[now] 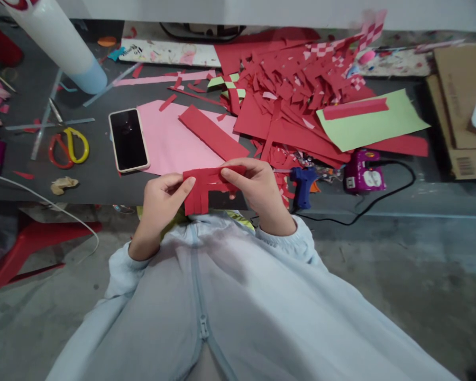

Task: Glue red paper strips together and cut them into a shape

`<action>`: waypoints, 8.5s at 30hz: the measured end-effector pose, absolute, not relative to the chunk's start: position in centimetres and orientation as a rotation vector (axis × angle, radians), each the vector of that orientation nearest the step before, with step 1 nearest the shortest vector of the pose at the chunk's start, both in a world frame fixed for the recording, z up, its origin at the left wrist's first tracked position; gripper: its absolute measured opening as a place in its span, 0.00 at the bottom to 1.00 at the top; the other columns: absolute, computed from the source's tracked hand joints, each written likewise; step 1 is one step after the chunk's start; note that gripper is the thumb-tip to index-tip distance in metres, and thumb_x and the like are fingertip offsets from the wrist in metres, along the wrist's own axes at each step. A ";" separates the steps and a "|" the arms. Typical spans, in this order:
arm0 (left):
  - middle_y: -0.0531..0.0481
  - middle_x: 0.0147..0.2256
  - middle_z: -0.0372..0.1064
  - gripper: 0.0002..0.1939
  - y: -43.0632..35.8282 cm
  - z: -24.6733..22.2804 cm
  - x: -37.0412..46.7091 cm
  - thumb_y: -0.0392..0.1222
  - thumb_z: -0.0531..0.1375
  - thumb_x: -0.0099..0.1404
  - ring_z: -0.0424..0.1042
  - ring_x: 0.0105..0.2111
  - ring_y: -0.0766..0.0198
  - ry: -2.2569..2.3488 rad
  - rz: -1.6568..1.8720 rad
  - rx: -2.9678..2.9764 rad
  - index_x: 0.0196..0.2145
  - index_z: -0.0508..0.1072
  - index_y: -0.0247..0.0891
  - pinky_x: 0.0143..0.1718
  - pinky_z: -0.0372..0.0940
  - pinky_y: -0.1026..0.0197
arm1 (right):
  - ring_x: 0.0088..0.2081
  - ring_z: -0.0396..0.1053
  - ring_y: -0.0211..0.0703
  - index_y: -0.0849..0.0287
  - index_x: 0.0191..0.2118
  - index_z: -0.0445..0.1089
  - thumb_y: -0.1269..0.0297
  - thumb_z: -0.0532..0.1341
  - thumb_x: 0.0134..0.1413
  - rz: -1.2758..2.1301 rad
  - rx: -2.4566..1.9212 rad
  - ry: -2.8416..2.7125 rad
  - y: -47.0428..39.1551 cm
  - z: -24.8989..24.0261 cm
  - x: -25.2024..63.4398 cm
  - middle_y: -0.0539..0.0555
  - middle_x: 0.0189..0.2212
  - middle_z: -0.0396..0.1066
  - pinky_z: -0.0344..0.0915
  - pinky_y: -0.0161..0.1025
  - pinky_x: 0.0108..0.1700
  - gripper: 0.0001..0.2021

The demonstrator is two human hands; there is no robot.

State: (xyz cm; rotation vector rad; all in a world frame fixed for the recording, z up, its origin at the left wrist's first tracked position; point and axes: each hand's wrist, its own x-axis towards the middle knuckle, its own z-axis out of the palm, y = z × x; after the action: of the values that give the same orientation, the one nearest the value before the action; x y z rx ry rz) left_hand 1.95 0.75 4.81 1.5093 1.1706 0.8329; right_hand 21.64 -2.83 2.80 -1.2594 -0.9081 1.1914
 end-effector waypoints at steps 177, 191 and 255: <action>0.54 0.32 0.74 0.09 5.3 1.6 2.0 0.31 0.63 0.60 0.73 0.31 0.66 1.071 1.493 2.668 0.37 0.74 0.42 0.33 0.69 0.62 | 0.17 0.62 0.32 0.58 0.22 0.76 0.54 0.71 0.46 1.464 -1.207 -0.798 2.6 0.9 22.0 0.49 0.19 0.74 0.61 0.32 0.19 0.14; 0.53 0.32 0.75 0.05 4.9 1.3 1.7 0.34 0.62 0.61 0.73 0.31 0.65 1.232 1.300 2.593 0.32 0.75 0.44 0.32 0.68 0.60 | 0.17 0.63 0.31 0.58 0.23 0.77 0.56 0.72 0.44 1.502 -1.172 -0.805 2.4 0.9 22.3 0.48 0.18 0.74 0.60 0.31 0.19 0.11; 0.52 0.34 0.74 0.09 4.7 1.5 1.8 0.29 0.63 0.60 0.72 0.33 0.68 1.080 1.410 2.579 0.35 0.77 0.43 0.33 0.69 0.65 | 0.18 0.64 0.32 0.58 0.23 0.78 0.58 0.72 0.45 1.544 -1.162 -0.854 2.5 1.0 22.2 0.50 0.19 0.75 0.61 0.32 0.20 0.10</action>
State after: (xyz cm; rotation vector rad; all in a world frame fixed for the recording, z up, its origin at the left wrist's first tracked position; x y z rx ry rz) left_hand 1.79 4.75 1.52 2.5793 1.0801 1.4104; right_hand 22.20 2.50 1.02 -1.1622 -0.8543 1.5437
